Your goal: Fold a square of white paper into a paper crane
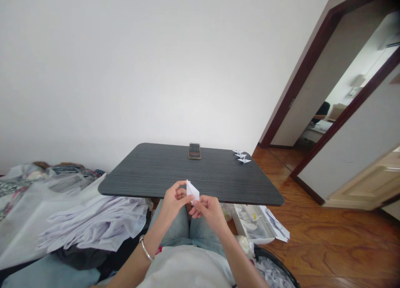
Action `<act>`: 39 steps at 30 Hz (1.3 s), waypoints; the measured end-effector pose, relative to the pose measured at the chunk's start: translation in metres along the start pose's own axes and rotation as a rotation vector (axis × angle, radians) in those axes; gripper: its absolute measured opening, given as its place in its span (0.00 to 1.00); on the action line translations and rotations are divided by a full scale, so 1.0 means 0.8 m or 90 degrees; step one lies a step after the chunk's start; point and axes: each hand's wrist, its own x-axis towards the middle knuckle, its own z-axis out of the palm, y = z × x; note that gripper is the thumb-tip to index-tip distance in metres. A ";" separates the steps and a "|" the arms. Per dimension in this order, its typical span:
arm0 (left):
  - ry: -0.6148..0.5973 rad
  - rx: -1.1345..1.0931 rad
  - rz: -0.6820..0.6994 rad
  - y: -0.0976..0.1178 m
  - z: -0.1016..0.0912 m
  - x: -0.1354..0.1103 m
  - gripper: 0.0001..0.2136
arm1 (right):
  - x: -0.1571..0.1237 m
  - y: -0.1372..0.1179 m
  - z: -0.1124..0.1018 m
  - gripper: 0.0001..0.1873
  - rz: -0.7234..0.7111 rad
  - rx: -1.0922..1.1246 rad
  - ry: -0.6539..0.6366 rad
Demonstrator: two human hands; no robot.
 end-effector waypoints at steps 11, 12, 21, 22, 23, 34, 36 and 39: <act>0.079 0.010 0.083 -0.004 0.007 -0.002 0.15 | -0.002 -0.006 0.003 0.21 -0.006 0.001 -0.012; 0.085 0.002 0.084 -0.004 0.006 -0.002 0.16 | -0.002 -0.006 0.003 0.21 -0.007 0.002 -0.011; 0.076 -0.068 0.062 0.013 0.000 -0.004 0.27 | -0.003 -0.001 0.003 0.19 0.003 -0.002 -0.033; 0.056 -0.056 0.048 0.013 0.002 -0.004 0.30 | -0.004 -0.001 0.003 0.19 0.003 -0.004 -0.042; 0.043 -0.044 0.033 0.013 0.004 -0.005 0.32 | -0.005 -0.001 0.004 0.19 0.003 -0.006 -0.050; 0.102 -0.035 0.037 0.012 0.001 -0.006 0.22 | -0.002 -0.003 0.000 0.21 -0.020 -0.007 -0.023; 0.131 -0.053 0.058 0.011 -0.002 -0.004 0.21 | -0.002 -0.003 -0.001 0.21 -0.022 0.005 -0.008; 0.166 -0.082 0.079 0.008 -0.005 -0.002 0.20 | -0.001 -0.006 -0.003 0.22 -0.027 0.046 0.026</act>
